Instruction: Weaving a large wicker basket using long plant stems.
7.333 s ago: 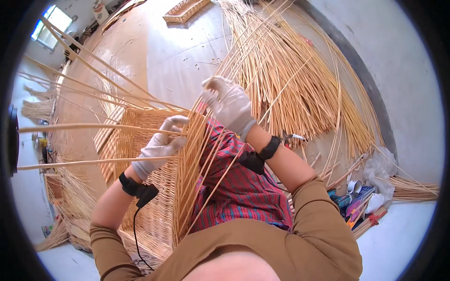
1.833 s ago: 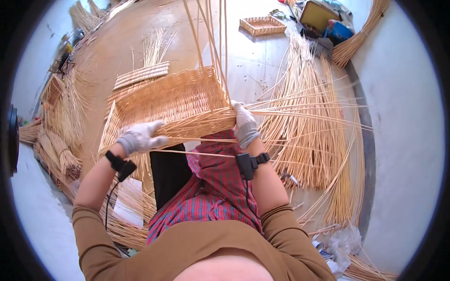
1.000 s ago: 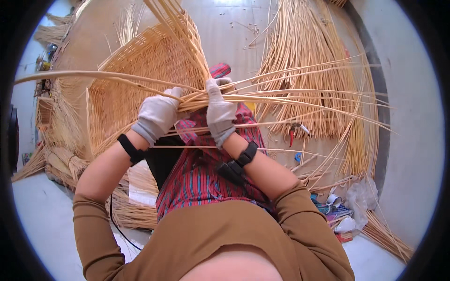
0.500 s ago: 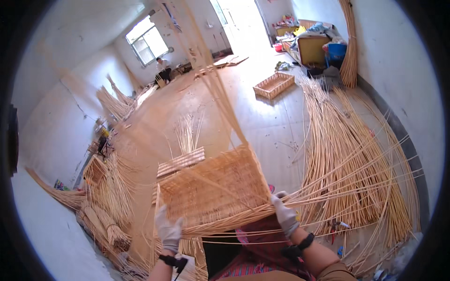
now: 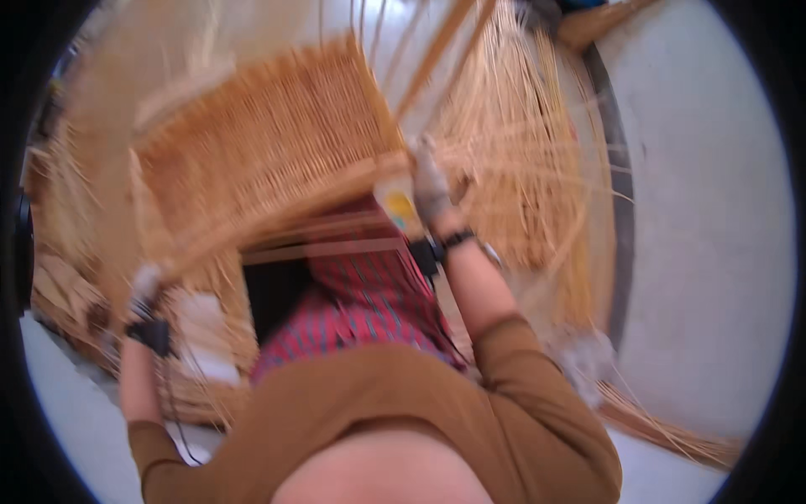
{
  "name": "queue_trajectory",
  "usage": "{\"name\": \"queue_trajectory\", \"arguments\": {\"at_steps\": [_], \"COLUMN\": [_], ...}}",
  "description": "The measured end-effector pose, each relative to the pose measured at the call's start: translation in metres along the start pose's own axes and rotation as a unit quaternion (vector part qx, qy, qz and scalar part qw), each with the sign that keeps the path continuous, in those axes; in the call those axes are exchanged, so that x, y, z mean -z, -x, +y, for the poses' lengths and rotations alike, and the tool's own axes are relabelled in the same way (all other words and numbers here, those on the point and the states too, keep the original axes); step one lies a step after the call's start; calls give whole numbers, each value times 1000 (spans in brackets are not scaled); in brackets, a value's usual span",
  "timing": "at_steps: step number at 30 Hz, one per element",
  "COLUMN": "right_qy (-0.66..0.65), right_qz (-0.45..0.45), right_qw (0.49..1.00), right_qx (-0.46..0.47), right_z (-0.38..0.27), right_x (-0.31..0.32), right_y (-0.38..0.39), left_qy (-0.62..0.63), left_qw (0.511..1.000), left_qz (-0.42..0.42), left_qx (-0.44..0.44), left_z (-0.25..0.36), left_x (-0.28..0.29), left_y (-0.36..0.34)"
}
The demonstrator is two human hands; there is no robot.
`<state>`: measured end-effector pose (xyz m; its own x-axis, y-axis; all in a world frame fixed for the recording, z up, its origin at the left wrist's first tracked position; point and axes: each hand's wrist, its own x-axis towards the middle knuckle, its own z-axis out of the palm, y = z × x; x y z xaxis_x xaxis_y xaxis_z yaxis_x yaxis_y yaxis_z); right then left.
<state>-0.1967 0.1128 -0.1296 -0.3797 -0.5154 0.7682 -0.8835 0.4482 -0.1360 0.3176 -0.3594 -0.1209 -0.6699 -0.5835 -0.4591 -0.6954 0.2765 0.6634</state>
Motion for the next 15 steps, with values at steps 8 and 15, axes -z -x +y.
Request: {"name": "queue_trajectory", "arguments": {"at_steps": [8,15], "right_qy": [-279,-504], "right_qz": [-72,28], "right_qw": [884,691], "right_qx": [-369,-517], "right_z": [-24,-56], "right_x": [23,45], "right_y": [6,-9], "left_qy": [356,-394], "left_qw": [924,867], "left_qz": [20,277], "left_qx": [140,131], "left_z": [24,210], "left_x": [-44,-41], "left_y": [2,33]}}
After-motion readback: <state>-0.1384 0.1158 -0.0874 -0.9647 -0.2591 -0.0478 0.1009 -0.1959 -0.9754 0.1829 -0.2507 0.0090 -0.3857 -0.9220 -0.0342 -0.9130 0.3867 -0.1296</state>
